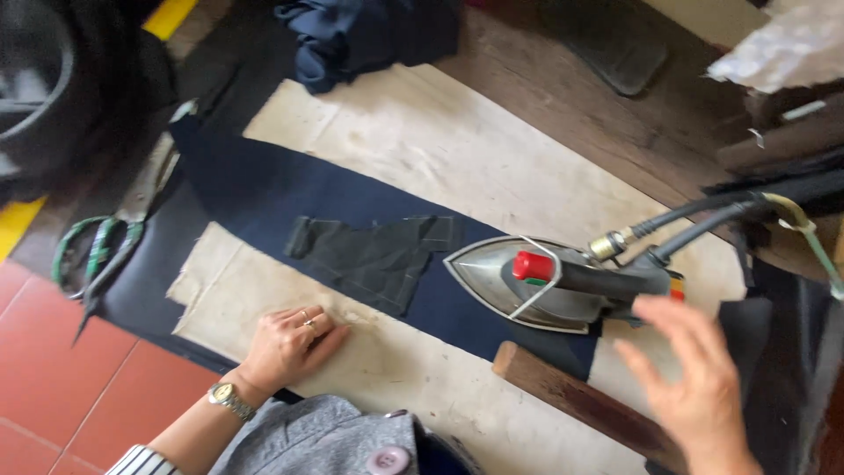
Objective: The person is ironing and pressing small fabric components using an industrial steam iron and a wooden pressing block to flatten seams.
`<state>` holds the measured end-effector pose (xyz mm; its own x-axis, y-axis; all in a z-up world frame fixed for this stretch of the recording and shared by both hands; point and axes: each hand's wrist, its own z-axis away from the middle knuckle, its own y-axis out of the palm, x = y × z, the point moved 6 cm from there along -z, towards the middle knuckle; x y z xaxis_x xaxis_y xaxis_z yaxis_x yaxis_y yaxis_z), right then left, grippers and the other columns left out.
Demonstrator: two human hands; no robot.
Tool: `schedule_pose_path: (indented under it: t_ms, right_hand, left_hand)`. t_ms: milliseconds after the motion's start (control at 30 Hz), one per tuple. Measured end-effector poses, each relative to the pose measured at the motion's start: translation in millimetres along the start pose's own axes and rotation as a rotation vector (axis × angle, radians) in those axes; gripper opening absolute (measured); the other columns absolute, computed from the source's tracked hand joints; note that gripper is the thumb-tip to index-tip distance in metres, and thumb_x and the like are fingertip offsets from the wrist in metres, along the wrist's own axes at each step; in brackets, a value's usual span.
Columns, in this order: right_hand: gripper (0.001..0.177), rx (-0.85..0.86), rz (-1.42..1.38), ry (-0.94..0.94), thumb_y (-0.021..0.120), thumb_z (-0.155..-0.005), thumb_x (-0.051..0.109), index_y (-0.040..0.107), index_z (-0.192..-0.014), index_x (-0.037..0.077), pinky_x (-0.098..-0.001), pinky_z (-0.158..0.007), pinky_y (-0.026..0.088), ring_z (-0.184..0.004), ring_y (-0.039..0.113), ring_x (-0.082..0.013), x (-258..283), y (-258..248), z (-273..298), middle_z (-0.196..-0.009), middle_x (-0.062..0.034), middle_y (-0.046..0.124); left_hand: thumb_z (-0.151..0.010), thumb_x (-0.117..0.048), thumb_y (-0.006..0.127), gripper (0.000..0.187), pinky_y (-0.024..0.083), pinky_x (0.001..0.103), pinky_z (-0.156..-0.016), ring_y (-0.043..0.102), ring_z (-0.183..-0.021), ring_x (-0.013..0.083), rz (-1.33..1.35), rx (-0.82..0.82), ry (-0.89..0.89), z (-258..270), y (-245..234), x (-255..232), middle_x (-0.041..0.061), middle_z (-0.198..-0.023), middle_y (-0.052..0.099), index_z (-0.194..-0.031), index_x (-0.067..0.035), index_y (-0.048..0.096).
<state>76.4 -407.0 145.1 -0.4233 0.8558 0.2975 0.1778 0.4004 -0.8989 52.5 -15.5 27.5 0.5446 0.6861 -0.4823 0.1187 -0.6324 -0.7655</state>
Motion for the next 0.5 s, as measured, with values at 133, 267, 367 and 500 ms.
schedule_pose_path:
  t_ms: [133, 267, 367, 500]
  right_hand:
    - [0.045, 0.129, -0.087, -0.03, 0.07, -0.08, 0.016, 0.061, -0.121, 0.0, -0.0365, -0.108, 0.041, -0.117, 0.056, -0.0259, 6.8, 22.4, -60.3, -0.124, -0.0142, 0.058]
    - [0.049, 0.629, -0.006, 0.115, 0.071, -0.075, 0.043, 0.061, -0.117, 0.019, -0.0349, -0.078, 0.046, -0.093, 0.063, -0.0223, -13.5, 77.0, -78.2, -0.103, -0.0011, 0.068]
    - [0.042, 0.834, 0.121, 0.15, 0.072, -0.077, 0.054, 0.052, -0.093, 0.02, -0.0338, -0.061, 0.041, -0.067, 0.052, -0.0229, -31.0, 95.6, -80.7, -0.071, -0.001, 0.056]
    - [0.028, 0.885, -0.01, 0.229, 0.077, -0.067, 0.027, 0.067, -0.09, 0.015, -0.0444, -0.071, 0.051, -0.081, 0.071, -0.0373, -25.4, 97.9, -88.3, -0.08, -0.0136, 0.076]
  left_hand:
    - [-0.094, -0.025, 0.056, 0.03, 0.039, 0.033, -0.046, 0.05, -0.049, 0.0191, -0.076, 0.017, -0.098, 10.7, -5.9, 25.6, 0.001, -0.06, 0.044, -0.066, -0.014, 0.048]
    - [-0.094, -0.028, 0.057, 0.017, 0.049, 0.035, -0.07, 0.06, -0.078, 0.0213, -0.122, -0.039, -0.192, 14.8, -17.7, 54.0, 0.005, -0.091, 0.06, -0.093, -0.012, 0.064]
    - [-0.094, -0.025, 0.057, 0.02, 0.048, 0.041, -0.084, 0.059, -0.092, 0.0268, -0.192, -0.089, -0.187, 12.3, -19.6, 57.8, 0.011, -0.102, 0.06, -0.106, -0.01, 0.064]
    - [-0.092, -0.028, 0.063, 0.024, 0.044, 0.038, -0.086, 0.058, -0.099, 0.0264, -0.226, -0.14, -0.278, 7.4, -20.9, 56.6, 0.007, -0.107, 0.058, -0.113, -0.016, 0.065]
